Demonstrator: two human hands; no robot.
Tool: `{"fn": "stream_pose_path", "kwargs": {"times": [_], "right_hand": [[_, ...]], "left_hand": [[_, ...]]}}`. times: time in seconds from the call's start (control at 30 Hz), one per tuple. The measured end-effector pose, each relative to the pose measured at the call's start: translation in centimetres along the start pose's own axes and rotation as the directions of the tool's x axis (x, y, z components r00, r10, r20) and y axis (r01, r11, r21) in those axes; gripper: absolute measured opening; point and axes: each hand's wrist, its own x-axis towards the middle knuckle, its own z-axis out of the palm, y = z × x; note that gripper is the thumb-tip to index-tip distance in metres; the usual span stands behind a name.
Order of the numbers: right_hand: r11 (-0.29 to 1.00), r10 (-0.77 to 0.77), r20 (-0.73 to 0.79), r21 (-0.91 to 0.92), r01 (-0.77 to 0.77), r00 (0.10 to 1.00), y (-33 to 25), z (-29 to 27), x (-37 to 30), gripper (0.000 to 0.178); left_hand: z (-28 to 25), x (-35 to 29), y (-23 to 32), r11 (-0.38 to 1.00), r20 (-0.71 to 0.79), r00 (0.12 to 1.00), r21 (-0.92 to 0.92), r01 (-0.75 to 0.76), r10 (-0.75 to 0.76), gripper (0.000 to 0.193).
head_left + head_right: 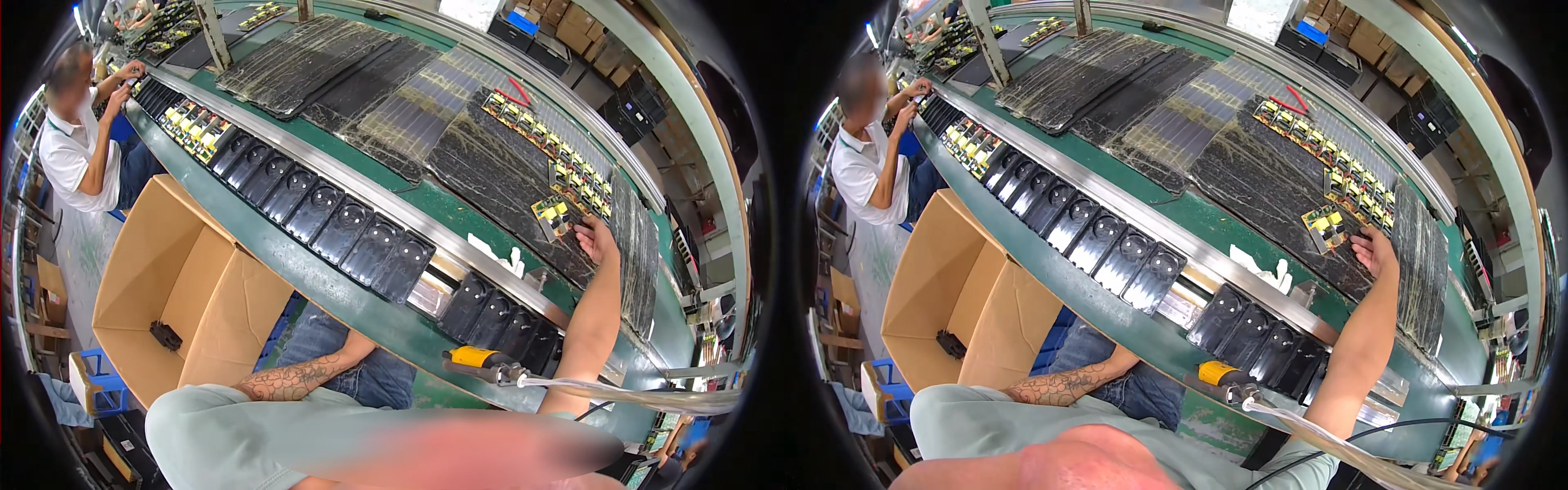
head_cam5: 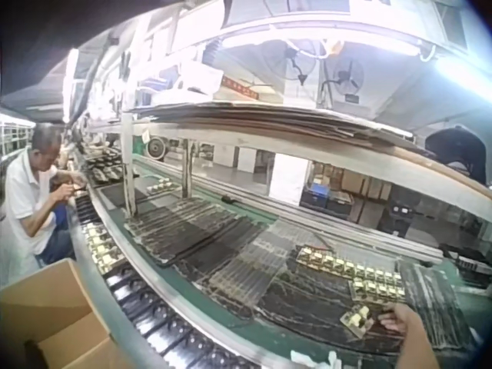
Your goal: Assembling circuit boards and electronic components on an industrial production line and placing them into boxes.
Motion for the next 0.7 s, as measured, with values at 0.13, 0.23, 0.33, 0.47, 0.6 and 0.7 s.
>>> {"fn": "stream_pose_path", "kwargs": {"times": [0.13, 0.23, 0.33, 0.47, 0.6, 0.7], "right_hand": [[0.998, -0.071, 0.07, 0.005, 0.07, 0.995, -0.1, 0.2, -0.3, 0.04], [0.998, -0.059, 0.067, 0.002, 0.059, 0.996, 0.6, -0.1, -0.4, 0.04], [0.998, -0.057, 0.056, -0.002, 0.058, 0.997, -0.2, -0.6, -0.3, 0.041], [1.0, 0.014, 0.099, 0.003, -0.015, 0.995, 0.0, 0.9, 1.1, 0.041], [0.998, -0.009, 0.102, 0.059, 0.003, 0.995, 0.6, -1.8, -1.3, 0.041], [0.999, -0.016, 0.135, 0.045, 0.01, 0.991, -0.2, 0.0, -1.3, 0.041]], "left_hand": [[-1.4, -0.8, 2.3, 0.994, -0.001, 0.999, 0.1, -0.048, 0.048, 0.031], [-2.6, -1.0, 3.2, 0.992, 0.237, 0.964, 0.019, 0.124, -0.124, 0.027], [-4.9, -2.1, 4.2, 0.987, 0.599, 0.8, -0.107, 0.123, -0.035, 0.023], [-14.4, -7.2, 14.5, 0.904, 0.834, 0.358, -0.42, -0.086, 0.421, 0.031], [-19.5, -7.1, 21.7, 0.27, 0.189, -0.315, -0.933, 0.237, 0.93, 0.014], [-21.8, -7.6, 26.7, 0.278, 0.209, -0.456, -0.957, 0.088, 0.865, 0.006]]}}
